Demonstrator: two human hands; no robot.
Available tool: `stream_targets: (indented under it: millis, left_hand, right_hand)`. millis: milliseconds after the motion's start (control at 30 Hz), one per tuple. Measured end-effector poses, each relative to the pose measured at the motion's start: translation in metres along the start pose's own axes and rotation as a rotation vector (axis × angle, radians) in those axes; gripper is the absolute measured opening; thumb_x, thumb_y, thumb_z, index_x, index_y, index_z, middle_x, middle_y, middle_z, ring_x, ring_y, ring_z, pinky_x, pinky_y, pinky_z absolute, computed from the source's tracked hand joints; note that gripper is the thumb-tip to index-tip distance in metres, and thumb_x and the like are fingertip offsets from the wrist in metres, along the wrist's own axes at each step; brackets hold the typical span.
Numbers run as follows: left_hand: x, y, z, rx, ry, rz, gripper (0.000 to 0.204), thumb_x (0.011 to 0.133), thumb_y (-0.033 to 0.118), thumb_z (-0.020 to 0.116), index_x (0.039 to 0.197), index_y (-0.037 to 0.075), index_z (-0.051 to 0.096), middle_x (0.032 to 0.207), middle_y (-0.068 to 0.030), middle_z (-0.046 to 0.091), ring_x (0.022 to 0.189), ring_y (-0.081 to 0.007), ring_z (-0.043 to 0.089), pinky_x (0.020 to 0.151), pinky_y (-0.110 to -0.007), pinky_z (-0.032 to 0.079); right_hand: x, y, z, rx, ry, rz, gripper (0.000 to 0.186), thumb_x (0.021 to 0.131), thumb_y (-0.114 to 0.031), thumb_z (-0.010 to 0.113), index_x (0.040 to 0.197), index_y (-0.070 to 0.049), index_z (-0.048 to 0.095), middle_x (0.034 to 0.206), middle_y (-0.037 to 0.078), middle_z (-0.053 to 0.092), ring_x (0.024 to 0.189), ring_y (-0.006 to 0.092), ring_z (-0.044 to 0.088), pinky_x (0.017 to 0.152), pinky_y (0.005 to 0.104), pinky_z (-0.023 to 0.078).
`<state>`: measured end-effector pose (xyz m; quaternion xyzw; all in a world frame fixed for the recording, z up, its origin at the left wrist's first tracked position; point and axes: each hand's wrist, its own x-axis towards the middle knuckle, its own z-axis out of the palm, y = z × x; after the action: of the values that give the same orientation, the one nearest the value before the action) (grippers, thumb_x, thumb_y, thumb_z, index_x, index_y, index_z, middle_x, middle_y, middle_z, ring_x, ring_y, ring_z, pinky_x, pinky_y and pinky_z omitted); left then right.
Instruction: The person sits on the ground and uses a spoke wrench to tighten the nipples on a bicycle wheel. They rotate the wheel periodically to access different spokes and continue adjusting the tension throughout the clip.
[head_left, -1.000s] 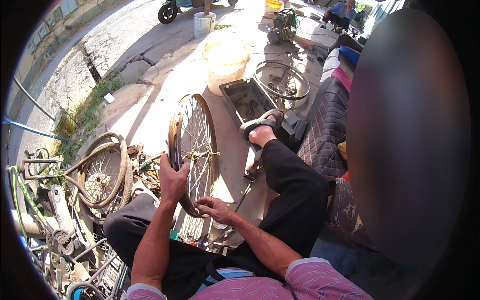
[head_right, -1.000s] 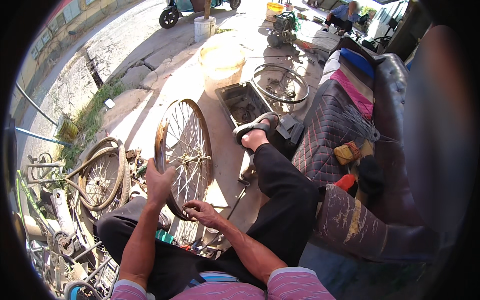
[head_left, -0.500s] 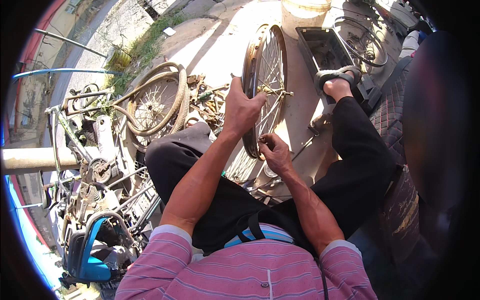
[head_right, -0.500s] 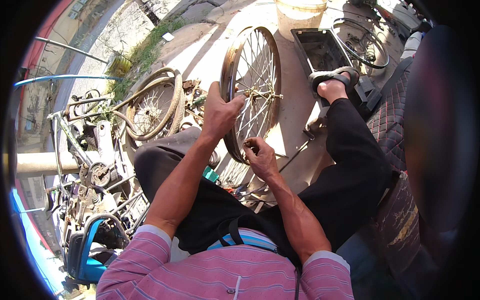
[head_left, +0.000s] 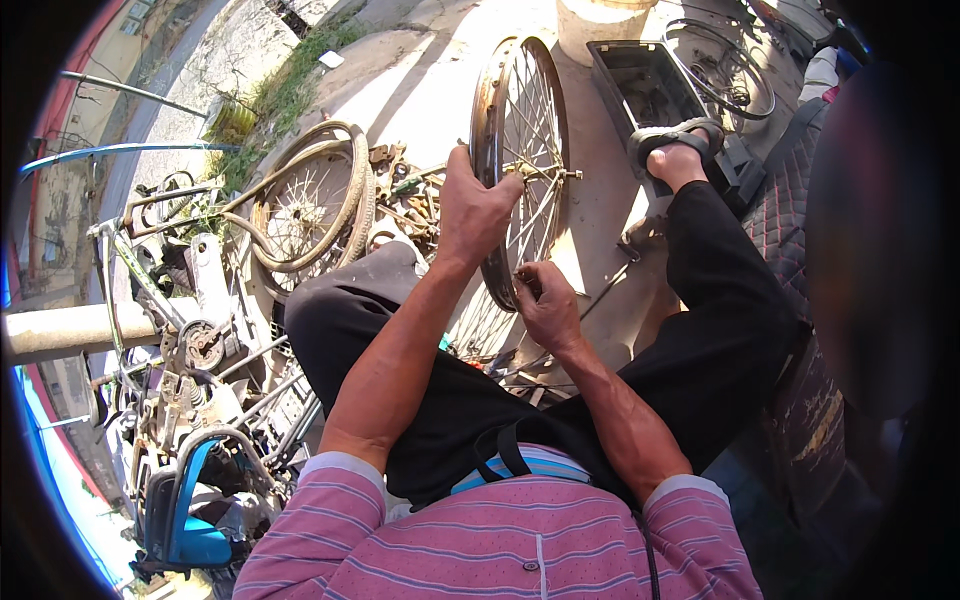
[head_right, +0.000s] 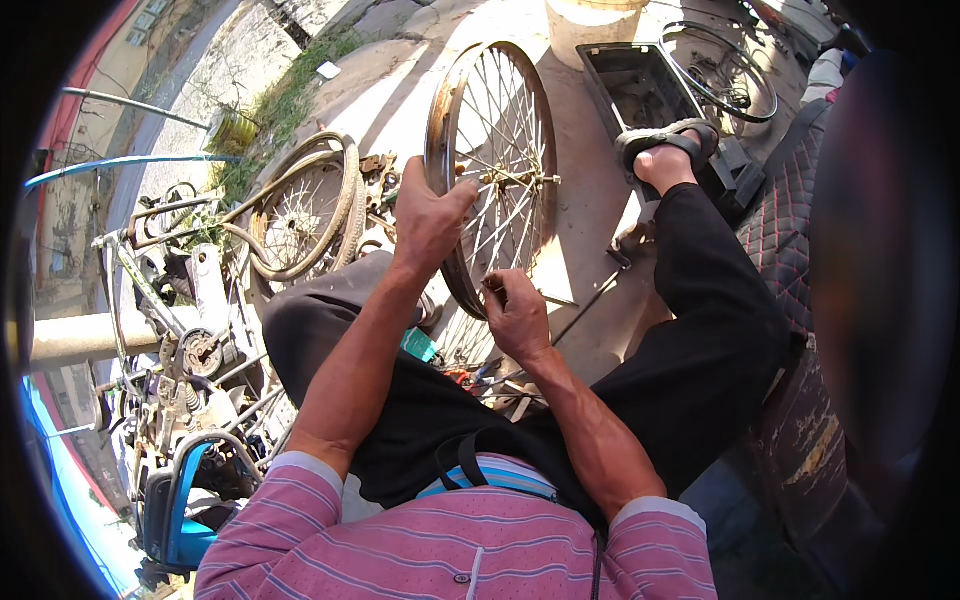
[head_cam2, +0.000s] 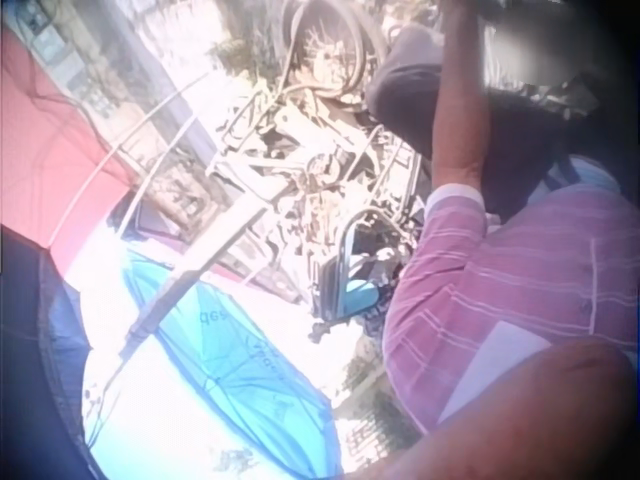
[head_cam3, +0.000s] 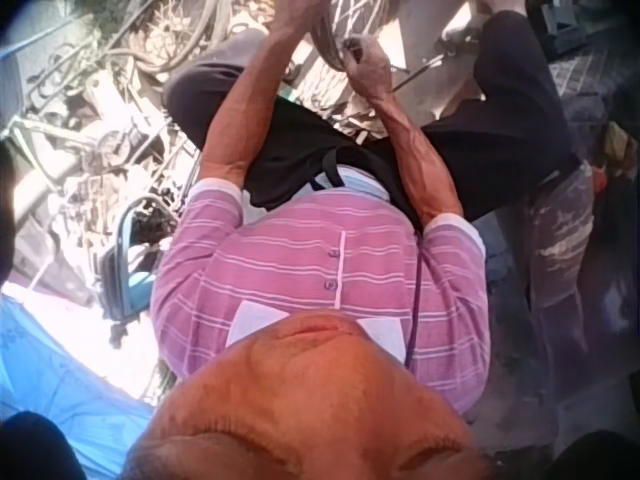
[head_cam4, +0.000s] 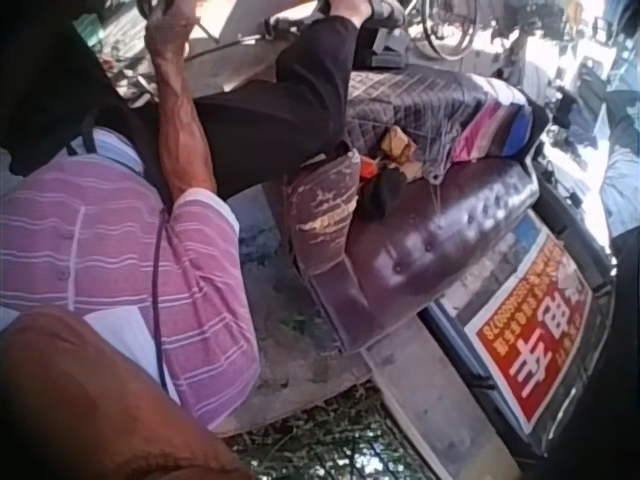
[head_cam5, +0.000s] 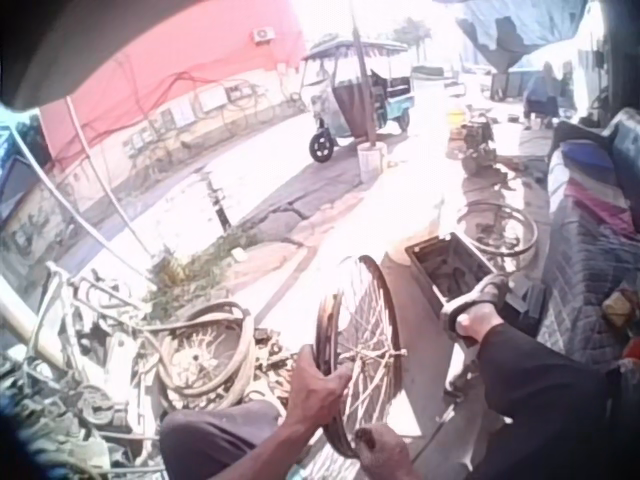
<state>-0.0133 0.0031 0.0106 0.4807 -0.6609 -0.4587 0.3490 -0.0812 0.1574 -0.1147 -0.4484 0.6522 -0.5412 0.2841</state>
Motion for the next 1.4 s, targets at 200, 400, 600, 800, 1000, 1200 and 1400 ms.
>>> stream_targets:
  millis: [200,400,600,800,1000,1200,1400]
  left_hand:
    - [0.001,-0.002,-0.001,0.003,-0.011,0.018,0.037,0.085,0.021,0.074,0.097,-0.002,0.048,0.075,-0.0086,0.06,0.064,-0.0156,0.058,0.057,-0.034,0.049]
    - [-0.001,-0.005,-0.002,0.037,-0.003,0.042,0.034,0.086,0.021,0.074,0.097,0.0,0.049,0.074,-0.0078,0.059,0.063,-0.0157,0.057,0.058,-0.035,0.049]
    - [0.003,-0.017,-0.003,-0.046,0.006,0.006,0.034,0.085,0.02,0.075,0.099,-0.001,0.052,0.077,-0.0065,0.06,0.066,-0.0139,0.057,0.06,-0.033,0.05]
    - [0.004,-0.019,-0.006,-0.056,0.022,0.013,0.034,0.084,0.019,0.074,0.101,-0.002,0.052,0.081,-0.0064,0.059,0.069,-0.0135,0.057,0.062,-0.031,0.05]
    - [0.008,-0.027,-0.01,-0.018,0.008,-0.01,0.041,0.085,0.017,0.077,0.112,-0.005,0.056,0.092,-0.0141,0.069,0.075,-0.0168,0.068,0.065,-0.029,0.057]
    - [0.01,-0.023,-0.01,-0.019,-0.002,-0.018,0.038,0.087,0.015,0.076,0.112,-0.005,0.056,0.093,-0.0153,0.07,0.077,-0.0175,0.07,0.066,-0.029,0.058]
    - [0.01,-0.029,-0.01,-0.022,0.013,-0.007,0.036,0.087,0.015,0.075,0.112,-0.004,0.057,0.091,-0.0148,0.07,0.076,-0.0166,0.07,0.064,-0.029,0.058]
  right_hand:
    - [0.018,0.0,-0.011,0.381,0.121,0.269,0.016,0.096,-0.007,0.07,0.107,0.002,0.063,0.091,0.007,0.07,0.074,0.0123,0.066,0.067,0.029,0.055]
    - [0.007,0.049,-0.02,0.513,0.179,0.808,0.02,0.094,-0.009,0.056,0.108,0.002,0.063,0.094,0.01,0.068,0.07,0.0136,0.065,0.061,0.0288,0.055]
    - [-0.003,0.077,-0.008,0.541,0.188,0.819,0.023,0.093,-0.011,0.043,0.102,0.002,0.061,0.089,0.011,0.065,0.066,0.0152,0.062,0.057,0.0294,0.051]
    - [-0.004,0.094,-0.011,0.55,0.204,0.808,0.022,0.091,-0.009,0.042,0.098,0.001,0.06,0.088,0.011,0.064,0.065,0.016,0.062,0.056,0.0292,0.05]
    - [-0.003,0.093,-0.015,0.525,0.179,0.809,0.024,0.086,-0.007,0.043,0.102,0.001,0.059,0.09,0.011,0.063,0.067,0.0174,0.061,0.059,0.0307,0.051]
    - [-0.006,0.101,-0.016,0.586,0.144,0.822,0.026,0.085,-0.006,0.044,0.104,0.001,0.059,0.093,0.012,0.064,0.071,0.0184,0.063,0.062,0.0317,0.053]
    - [-0.006,0.116,-0.018,0.656,0.095,0.912,0.027,0.085,-0.005,0.044,0.106,-0.002,0.06,0.095,0.01,0.066,0.072,0.0179,0.063,0.06,0.0293,0.05]
